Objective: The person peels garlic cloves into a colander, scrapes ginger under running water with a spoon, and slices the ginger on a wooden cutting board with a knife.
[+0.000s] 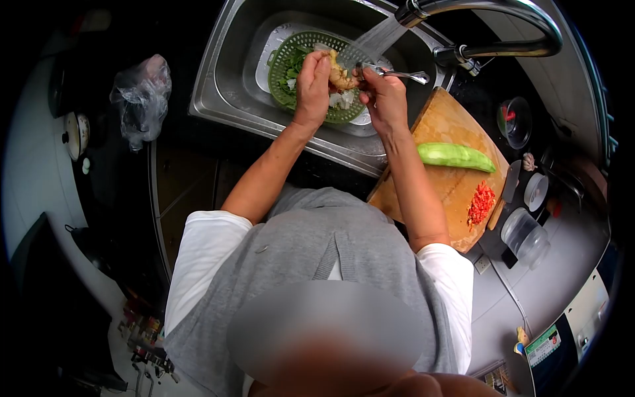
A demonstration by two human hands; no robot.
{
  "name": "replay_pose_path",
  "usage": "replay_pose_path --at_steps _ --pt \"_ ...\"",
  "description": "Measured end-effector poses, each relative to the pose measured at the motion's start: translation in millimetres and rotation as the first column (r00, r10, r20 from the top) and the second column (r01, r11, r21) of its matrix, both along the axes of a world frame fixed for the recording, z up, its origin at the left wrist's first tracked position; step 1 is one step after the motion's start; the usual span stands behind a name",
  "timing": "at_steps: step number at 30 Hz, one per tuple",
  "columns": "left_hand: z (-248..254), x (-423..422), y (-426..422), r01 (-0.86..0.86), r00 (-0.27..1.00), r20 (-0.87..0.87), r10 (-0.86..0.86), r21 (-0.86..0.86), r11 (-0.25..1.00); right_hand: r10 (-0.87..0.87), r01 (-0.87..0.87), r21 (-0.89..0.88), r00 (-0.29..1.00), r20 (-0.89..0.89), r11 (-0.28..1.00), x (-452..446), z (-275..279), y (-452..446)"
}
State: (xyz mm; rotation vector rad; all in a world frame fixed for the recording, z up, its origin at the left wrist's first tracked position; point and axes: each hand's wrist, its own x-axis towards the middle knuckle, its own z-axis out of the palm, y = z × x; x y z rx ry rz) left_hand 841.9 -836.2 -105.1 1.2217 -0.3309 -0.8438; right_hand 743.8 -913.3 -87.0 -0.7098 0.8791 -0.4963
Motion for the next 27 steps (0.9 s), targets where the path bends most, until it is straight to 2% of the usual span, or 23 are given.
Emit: replay_pose_path --at_steps 1,3,4,5,8,10,13,14,15,17,19,21,22,23,25,27 --pt "2 2 1 0.022 1.000 0.011 -0.022 0.023 0.999 0.001 -0.001 0.000 1.000 -0.002 1.000 0 2 2" --pt "2 4 1 0.043 0.999 0.021 -0.044 0.045 0.998 0.040 -0.077 -0.255 0.988 -0.148 0.964 2 10 8" --pt "1 2 2 0.057 0.998 -0.009 -0.057 0.018 0.998 0.130 -0.208 -0.338 0.963 -0.238 0.918 1 17 11" --pt "0 1 3 0.072 0.997 -0.037 -0.072 -0.009 0.997 0.111 -0.224 -0.497 0.963 -0.247 0.839 4 9 14" --pt "-6 5 6 0.075 0.993 -0.089 -0.079 -0.044 0.996 0.123 -0.269 -0.435 0.934 -0.335 0.859 0 3 11" --pt "-7 4 7 0.045 0.988 -0.143 -0.051 -0.040 0.998 -0.014 -0.001 -0.132 0.993 -0.117 0.991 2 -5 10" --pt "-1 6 12 -0.008 0.963 -0.270 -0.008 -0.058 0.998 -0.142 0.142 0.008 0.989 -0.041 0.990 -4 -5 -5" --pt "0 8 12 -0.032 0.940 -0.342 0.003 -0.081 0.996 -0.073 0.072 -0.033 0.997 -0.034 0.997 -8 -4 -7" --pt "0 9 11 -0.034 0.939 -0.345 0.003 -0.082 0.996 -0.072 0.071 -0.034 0.997 -0.036 0.997 -8 -3 -5" --pt "-2 9 9 0.023 0.931 -0.357 -0.068 -0.130 0.991 0.048 -0.077 -0.216 0.990 -0.136 0.973 -4 2 5" --pt "-7 9 8 0.052 0.928 -0.360 -0.094 -0.124 0.991 0.034 -0.135 -0.429 0.971 -0.235 0.893 0 -7 12" --pt "-8 8 8 0.074 0.927 -0.359 -0.113 -0.119 0.990 -0.039 -0.017 -0.278 0.981 -0.192 0.961 -1 -12 1" --pt "-5 6 10 0.055 0.914 -0.394 -0.098 -0.119 0.991 -0.079 0.049 -0.259 0.991 -0.109 0.965 -6 -23 -7" --pt "-4 6 11 0.037 0.900 -0.427 -0.085 -0.118 0.992 -0.128 0.121 -0.130 0.991 -0.049 0.984 -8 -25 -13" --pt "-6 9 10 0.032 0.905 -0.417 -0.085 -0.131 0.991 -0.081 0.075 -0.104 0.996 -0.048 0.992 -13 -26 -14" --pt "-9 9 10 0.027 0.903 -0.421 -0.083 -0.138 0.990 0.063 -0.114 -0.257 0.978 -0.199 0.960 -7 -5 -3"
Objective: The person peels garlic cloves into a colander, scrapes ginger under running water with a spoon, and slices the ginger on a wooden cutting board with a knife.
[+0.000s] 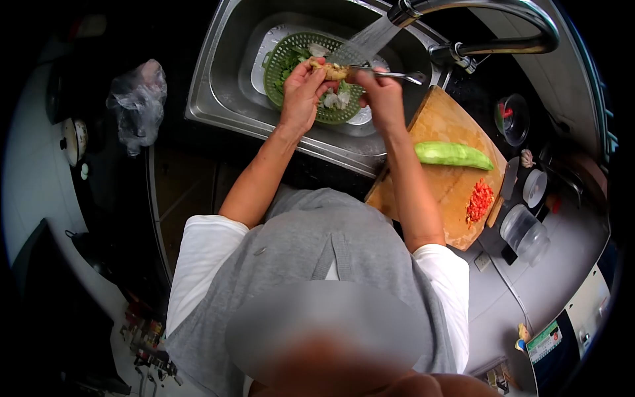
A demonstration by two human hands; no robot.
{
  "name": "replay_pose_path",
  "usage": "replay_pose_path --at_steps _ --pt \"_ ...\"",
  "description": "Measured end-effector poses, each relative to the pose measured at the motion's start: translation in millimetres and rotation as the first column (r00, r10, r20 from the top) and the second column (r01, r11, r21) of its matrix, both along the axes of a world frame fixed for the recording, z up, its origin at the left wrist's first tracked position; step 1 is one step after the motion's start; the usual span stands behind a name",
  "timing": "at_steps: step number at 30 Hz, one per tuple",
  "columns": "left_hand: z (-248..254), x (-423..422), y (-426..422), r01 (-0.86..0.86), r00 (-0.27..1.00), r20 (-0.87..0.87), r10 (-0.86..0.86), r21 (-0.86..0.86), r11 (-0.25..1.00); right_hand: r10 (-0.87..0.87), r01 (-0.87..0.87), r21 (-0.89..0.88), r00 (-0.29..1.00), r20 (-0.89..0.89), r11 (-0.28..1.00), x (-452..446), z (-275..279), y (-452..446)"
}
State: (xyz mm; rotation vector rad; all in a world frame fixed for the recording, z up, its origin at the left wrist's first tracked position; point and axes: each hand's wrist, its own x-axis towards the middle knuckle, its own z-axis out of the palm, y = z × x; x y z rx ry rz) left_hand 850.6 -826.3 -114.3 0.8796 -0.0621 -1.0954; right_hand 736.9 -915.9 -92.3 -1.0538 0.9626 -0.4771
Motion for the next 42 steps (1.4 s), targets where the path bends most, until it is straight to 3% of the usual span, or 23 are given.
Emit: replay_pose_path --at_steps 2,5,9,11,12,15,17,18,20,22,23,24,25,26,28,30,32,33,34,36,38,41,42 --pt "-2 -1 -1 0.036 0.994 0.101 -0.036 0.001 0.999 0.056 -0.058 -0.090 0.998 -0.024 0.994 0 -7 4" --pt "2 -1 2 0.075 0.993 0.091 -0.078 0.035 0.997 -0.224 0.220 0.047 0.967 0.121 0.974 0 -16 -9" --pt "0 -5 1 0.015 0.991 0.132 -0.013 -0.011 1.000 -0.146 0.117 0.164 0.974 0.175 0.979 -3 3 -6" --pt "-3 -6 -2 0.014 0.959 0.284 -0.013 0.000 1.000 -0.162 0.139 0.190 0.981 0.108 0.972 3 0 -1" --pt "-3 -8 -2 0.016 0.959 0.281 -0.015 -0.001 1.000 -0.157 0.144 0.147 0.984 0.082 0.979 6 1 2" --pt "2 -9 0 0.032 0.853 0.520 -0.044 0.032 0.999 -0.121 0.121 0.022 0.992 0.029 0.992 7 -10 5" --pt "4 -9 1 0.060 0.706 0.695 -0.136 0.132 0.989 -0.049 -0.053 -0.548 0.984 -0.169 0.835 6 -15 4" --pt "4 -8 2 0.059 0.705 0.696 -0.136 0.133 0.989 -0.048 -0.053 -0.548 0.985 -0.169 0.835 7 -16 4" --pt "4 -4 3 0.046 0.362 0.905 -0.225 0.224 0.973 -0.070 -0.207 -0.790 0.952 -0.300 0.577 7 -16 3" --pt "8 -5 2 0.031 0.390 0.904 -0.177 0.179 0.983 -0.002 -0.275 -0.771 0.941 -0.337 0.575 3 -9 -5" --pt "10 -5 2 0.015 0.417 0.899 -0.131 0.138 0.990 0.047 -0.120 -0.423 0.983 -0.179 0.898 3 -4 -9" --pt "9 -4 2 0.015 0.418 0.899 -0.132 0.138 0.990 0.011 -0.010 0.056 1.000 -0.014 0.998 0 -1 -13" --pt "6 -1 2 0.011 0.481 0.870 -0.110 0.120 0.993 0.008 -0.037 0.224 0.992 0.128 0.974 -10 -7 -23" --pt "4 1 2 0.006 0.540 0.837 -0.087 0.100 0.995 0.008 -0.037 0.223 0.992 0.128 0.974 -10 -7 -22" --pt "4 2 3 0.012 0.507 0.857 -0.095 0.103 0.995 -0.041 0.030 0.165 0.997 0.061 0.986 -9 -4 -19" --pt "3 0 5 0.025 0.476 0.873 -0.109 0.111 0.994 0.100 -0.102 -0.018 0.991 -0.093 0.995 -2 3 -11" --pt "3 -1 5 0.036 0.335 0.938 -0.095 0.088 0.995 0.104 -0.200 -0.436 0.967 -0.234 0.877 4 -11 -5" --pt "3 -2 5 0.038 0.334 0.938 -0.095 0.088 0.995 0.079 -0.184 -0.453 0.967 -0.242 0.872 5 -11 -4" --pt "2 -2 6 0.053 0.303 0.949 -0.082 0.069 0.996 0.079 -0.184 -0.453 0.968 -0.239 0.872 5 -11 -5" --pt "0 0 8 0.065 0.269 0.961 -0.068 0.053 0.997 0.050 -0.068 -0.119 0.987 -0.151 0.991 4 -11 -7" --pt "0 0 9 0.056 0.410 0.911 -0.048 0.027 0.998 -0.104 0.103 0.058 0.995 0.006 0.993 2 -11 -10" --pt "4 2 9 0.065 0.397 0.915 -0.072 0.051 0.997 -0.109 0.105 0.139 0.994 0.028 0.985 -1 4 -12" --pt "7 1 9 0.065 0.400 0.914 -0.073 0.052 0.997 0.004 -0.001 0.040 0.998 -0.069 0.999 1 11 -10"
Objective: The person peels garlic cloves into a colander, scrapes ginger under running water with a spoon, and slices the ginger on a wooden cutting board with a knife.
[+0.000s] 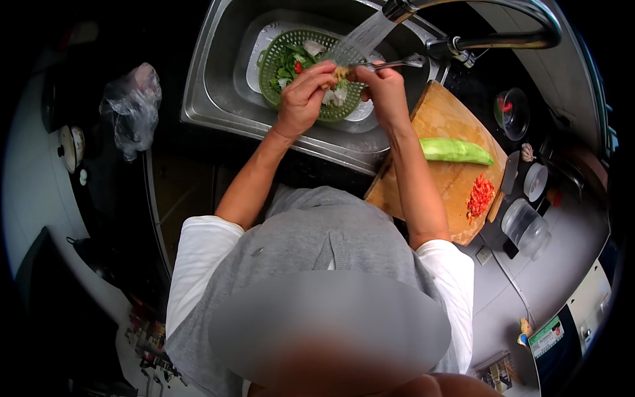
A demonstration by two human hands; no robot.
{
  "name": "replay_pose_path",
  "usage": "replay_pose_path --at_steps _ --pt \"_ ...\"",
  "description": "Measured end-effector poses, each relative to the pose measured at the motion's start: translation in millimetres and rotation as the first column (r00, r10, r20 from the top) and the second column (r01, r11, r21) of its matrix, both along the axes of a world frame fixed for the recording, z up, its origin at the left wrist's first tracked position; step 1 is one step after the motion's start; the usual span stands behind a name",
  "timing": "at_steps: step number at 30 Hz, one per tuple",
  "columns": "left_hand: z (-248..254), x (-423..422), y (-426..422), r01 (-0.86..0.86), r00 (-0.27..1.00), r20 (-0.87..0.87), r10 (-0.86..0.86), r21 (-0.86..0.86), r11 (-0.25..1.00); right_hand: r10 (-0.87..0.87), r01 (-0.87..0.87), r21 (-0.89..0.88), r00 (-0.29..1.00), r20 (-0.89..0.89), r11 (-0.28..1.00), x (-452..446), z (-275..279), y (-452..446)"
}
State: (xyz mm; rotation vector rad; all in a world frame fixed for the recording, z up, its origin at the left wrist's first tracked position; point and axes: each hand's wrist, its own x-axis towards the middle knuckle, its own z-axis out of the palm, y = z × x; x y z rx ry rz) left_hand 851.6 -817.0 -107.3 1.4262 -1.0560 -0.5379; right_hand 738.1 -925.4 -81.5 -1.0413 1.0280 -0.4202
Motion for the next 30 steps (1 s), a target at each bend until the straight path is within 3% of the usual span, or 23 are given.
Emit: replay_pose_path --at_steps 1,3,5,6,8,10,13,15,16,17,18,21,22,24,26,28,29,30 --pt "3 0 -1 0.016 0.999 0.035 -0.016 0.006 1.000 0.108 -0.118 -0.091 0.989 -0.106 0.989 2 3 2" --pt "4 0 -1 0.033 0.997 0.070 -0.033 0.010 0.999 0.110 -0.131 -0.192 0.987 -0.113 0.973 1 -11 4" --pt "3 1 1 0.089 0.969 0.235 -0.082 -0.021 0.996 0.094 -0.157 -0.322 0.975 -0.201 0.934 2 -14 7" --pt "3 1 1 0.088 0.968 0.237 -0.081 -0.019 0.996 0.095 -0.156 -0.322 0.975 -0.199 0.934 2 -15 6" --pt "4 2 2 0.084 0.987 0.139 -0.078 -0.040 0.996 -0.071 0.072 -0.005 0.996 0.055 0.997 0 -15 1" --pt "3 4 0 0.075 0.986 0.151 -0.066 -0.051 0.996 -0.062 0.062 0.011 0.996 0.067 0.998 -1 -10 -1" --pt "-2 6 0 0.100 0.984 0.152 -0.090 -0.065 0.993 0.119 -0.120 -0.018 0.991 -0.055 0.993 2 3 6" --pt "-4 3 0 0.125 0.983 0.147 -0.114 -0.072 0.989 0.085 -0.086 -0.034 0.995 -0.044 0.996 2 -6 7" --pt "-2 -2 0 0.087 0.980 -0.175 -0.095 -0.056 0.995 0.056 -0.057 -0.049 0.998 -0.028 0.997 2 -11 8" --pt "-2 -5 0 0.053 0.876 -0.478 -0.060 -0.028 0.998 0.053 -0.056 -0.073 0.997 -0.052 0.996 1 -12 11" --pt "-4 -5 -3 0.050 0.877 -0.477 -0.056 -0.026 0.998 0.056 -0.060 -0.072 0.997 -0.050 0.996 1 -12 15" --pt "-3 -2 -9 -0.048 0.514 -0.854 -0.078 -0.120 0.992 -0.046 0.044 0.035 0.997 0.054 0.998 1 -11 24" --pt "-4 0 -9 -0.051 0.514 -0.855 -0.076 -0.118 0.992 -0.043 0.041 0.036 0.998 0.054 0.998 0 -8 23" --pt "-8 8 -9 -0.031 0.254 -0.950 -0.179 -0.193 0.981 -0.156 0.108 0.218 0.964 0.216 0.970 -1 -1 20" --pt "-9 11 -10 -0.015 0.269 -0.948 -0.170 -0.181 0.983 -0.119 0.078 0.188 0.970 0.214 0.979 -7 -3 13" --pt "-8 11 -11 0.024 0.188 -0.960 -0.206 -0.205 0.978 0.054 -0.052 -0.018 0.991 0.120 0.998 -9 -3 9" --pt "-9 10 -12 0.026 0.187 -0.961 -0.203 -0.202 0.979 0.175 -0.170 -0.063 0.981 0.089 0.983 -11 -3 5" --pt "-9 8 -13 0.012 0.159 -0.966 -0.202 -0.203 0.979 0.174 -0.169 -0.062 0.981 0.089 0.984 -7 -4 5"
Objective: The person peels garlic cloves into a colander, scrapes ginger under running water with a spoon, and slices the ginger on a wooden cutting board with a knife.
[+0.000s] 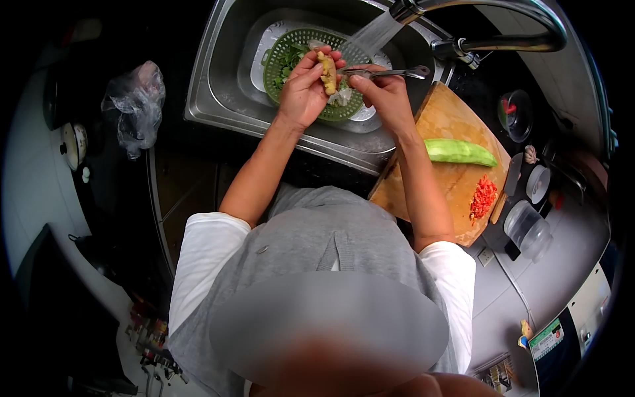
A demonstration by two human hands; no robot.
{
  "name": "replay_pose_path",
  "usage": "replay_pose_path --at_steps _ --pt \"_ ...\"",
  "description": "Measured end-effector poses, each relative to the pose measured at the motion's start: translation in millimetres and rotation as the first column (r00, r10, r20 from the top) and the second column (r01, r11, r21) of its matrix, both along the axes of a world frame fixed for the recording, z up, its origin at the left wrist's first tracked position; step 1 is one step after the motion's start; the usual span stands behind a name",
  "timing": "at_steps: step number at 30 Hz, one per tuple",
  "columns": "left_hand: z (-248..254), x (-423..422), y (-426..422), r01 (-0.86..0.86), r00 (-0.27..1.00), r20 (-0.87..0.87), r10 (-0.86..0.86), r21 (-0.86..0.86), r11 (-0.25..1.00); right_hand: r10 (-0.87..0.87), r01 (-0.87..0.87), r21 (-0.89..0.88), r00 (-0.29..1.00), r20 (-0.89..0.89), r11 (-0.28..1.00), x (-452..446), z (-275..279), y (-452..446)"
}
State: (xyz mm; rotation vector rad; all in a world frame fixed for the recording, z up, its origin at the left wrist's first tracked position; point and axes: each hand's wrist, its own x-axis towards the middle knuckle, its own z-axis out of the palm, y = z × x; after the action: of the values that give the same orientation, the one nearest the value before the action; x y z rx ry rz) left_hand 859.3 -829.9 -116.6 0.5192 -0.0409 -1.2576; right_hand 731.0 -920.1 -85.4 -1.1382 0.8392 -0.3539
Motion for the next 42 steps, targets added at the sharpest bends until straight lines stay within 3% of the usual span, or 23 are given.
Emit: replay_pose_path --at_steps 2,3,7,9,10,12,13,15,16,19,21,22,24,28,29,30,32,35,37,38,41,42 --pt "0 -4 -4 -0.007 1.000 -0.030 0.006 -0.001 1.000 0.075 -0.030 -0.253 0.983 0.168 0.967 10 0 3" --pt "0 -6 -6 -0.011 0.999 -0.038 0.011 0.001 1.000 0.122 -0.072 -0.354 0.985 0.120 0.933 9 -6 2" --pt "2 -11 -10 -0.017 0.999 -0.044 0.019 0.037 0.999 0.136 -0.078 -0.462 0.986 0.092 0.883 11 -5 2" --pt "5 -15 -11 -0.009 0.999 -0.040 0.011 0.055 0.998 0.138 -0.122 -0.628 0.990 -0.024 0.769 8 -7 5" --pt "6 -16 -10 -0.001 0.999 -0.034 0.004 0.072 0.997 0.140 -0.125 -0.625 0.990 -0.026 0.770 8 -14 9" --pt "0 -15 -10 -0.001 1.000 -0.028 0.003 0.075 0.997 0.049 0.079 -0.677 0.985 0.168 0.732 12 -25 15" --pt "-3 -15 -10 0.000 1.000 -0.022 0.001 0.078 0.997 0.048 0.077 -0.676 0.985 0.165 0.733 9 -27 13" --pt "0 -15 -8 0.013 0.999 -0.040 -0.010 0.076 0.997 -0.061 0.029 -0.248 0.991 -0.123 0.968 4 -21 7" --pt "2 -14 -7 0.027 0.998 -0.056 -0.023 0.075 0.997 -0.130 0.134 -0.151 0.991 0.035 0.979 8 -18 9" --pt "6 -13 -6 -0.025 0.996 -0.083 0.033 0.092 0.995 -0.023 0.013 -0.141 0.997 -0.068 0.990 7 -10 9" --pt "9 -15 -8 -0.037 0.999 -0.029 0.040 0.107 0.994 0.002 0.057 -0.351 0.986 0.166 0.935 12 -13 13" --pt "10 -15 -10 -0.047 0.999 0.027 0.044 0.118 0.992 0.001 0.059 -0.354 0.986 0.166 0.933 13 -13 13" --pt "9 -17 -10 -0.052 0.996 0.078 0.043 0.125 0.991 0.018 0.036 -0.498 0.995 0.102 0.866 14 -11 11" --pt "11 -15 -8 0.013 0.991 0.133 -0.030 0.128 0.992 0.009 -0.010 -0.564 1.000 -0.004 0.826 10 -11 11" --pt "11 -14 -7 0.012 0.991 0.133 -0.029 0.129 0.992 -0.083 0.081 -0.289 0.997 0.004 0.954 9 -11 11" --pt "12 -14 -6 0.028 0.995 0.090 -0.040 0.128 0.991 -0.173 0.173 0.011 0.985 -0.016 0.985 8 -10 11" --pt "11 -13 -5 0.045 0.998 0.046 -0.052 0.127 0.991 -0.228 0.223 0.085 0.971 0.068 0.971 8 -13 9" --pt "5 -11 -6 0.028 0.999 0.039 -0.033 0.137 0.990 -0.143 0.132 0.117 0.985 0.095 0.984 7 -11 7" --pt "4 -11 -8 0.033 0.999 0.029 -0.038 0.158 0.987 -0.051 0.082 -0.268 0.991 0.122 0.960 13 -10 11" --pt "4 -12 -7 0.036 0.999 0.028 -0.041 0.155 0.987 -0.054 0.085 -0.270 0.991 0.121 0.959 13 -12 10" --pt "1 -12 -3 0.077 0.997 -0.036 -0.073 0.117 0.990 0.013 0.024 -0.601 0.998 0.058 0.799 12 -21 6" --pt "-4 -11 -2 0.113 0.993 -0.036 -0.109 0.124 0.986 0.013 0.025 -0.601 0.998 0.060 0.799 10 -20 4"
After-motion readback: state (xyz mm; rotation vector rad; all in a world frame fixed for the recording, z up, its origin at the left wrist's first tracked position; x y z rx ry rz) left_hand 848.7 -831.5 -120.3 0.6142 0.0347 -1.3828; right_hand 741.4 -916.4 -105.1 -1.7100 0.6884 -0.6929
